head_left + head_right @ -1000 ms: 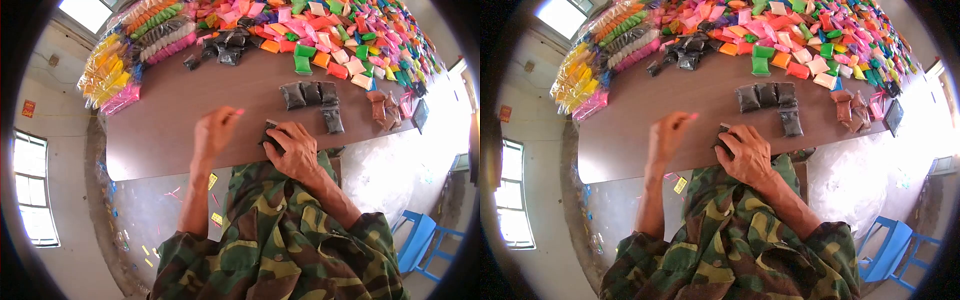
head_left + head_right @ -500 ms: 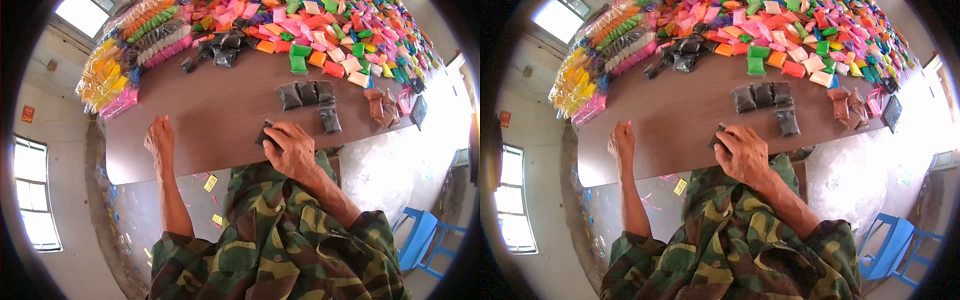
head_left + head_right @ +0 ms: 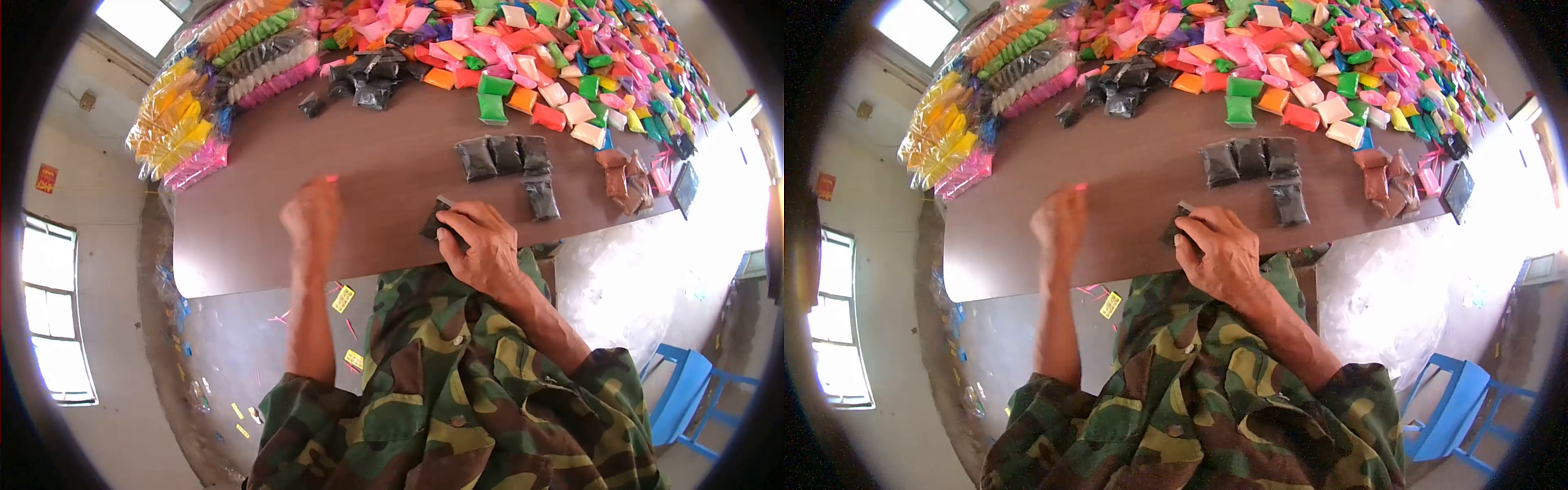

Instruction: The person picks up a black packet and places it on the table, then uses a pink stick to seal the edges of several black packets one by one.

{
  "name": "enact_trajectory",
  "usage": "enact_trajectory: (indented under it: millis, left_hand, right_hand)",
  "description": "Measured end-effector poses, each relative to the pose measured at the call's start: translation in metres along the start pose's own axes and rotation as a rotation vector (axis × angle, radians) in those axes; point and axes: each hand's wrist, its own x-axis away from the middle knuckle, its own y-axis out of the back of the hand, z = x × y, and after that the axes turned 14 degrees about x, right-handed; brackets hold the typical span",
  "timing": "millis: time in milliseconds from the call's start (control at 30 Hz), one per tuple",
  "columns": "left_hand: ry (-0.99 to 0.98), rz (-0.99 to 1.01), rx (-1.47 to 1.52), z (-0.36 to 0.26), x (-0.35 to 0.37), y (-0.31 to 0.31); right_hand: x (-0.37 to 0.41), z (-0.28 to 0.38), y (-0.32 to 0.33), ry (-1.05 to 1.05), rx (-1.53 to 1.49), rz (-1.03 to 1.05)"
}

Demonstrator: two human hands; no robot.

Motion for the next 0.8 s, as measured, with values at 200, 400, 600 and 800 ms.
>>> enact_trajectory:
  millis: [200, 400, 600, 800]
  left_hand:
    - [0.202, -0.183, -0.197, 0.163, 0.025, 0.050]
    - [0.131, -0.062, 0.338, 0.034, 0.025, 0.041]
    - [-0.026, 0.229, 0.571, -0.097, 0.010, -0.002]
    - [-0.141, 0.112, 0.358, -0.071, -0.001, -0.022]
  right_hand:
    - [0.000, 0.001, -0.001, -0.017, 0.027, 0.004]
    - [-0.004, 0.006, -0.001, -0.015, 0.055, 0.037]
    - [-0.004, 0.004, 0.000, -0.002, 0.055, 0.032]
    - [-0.002, 0.000, -0.002, -0.012, 0.013, 0.023]
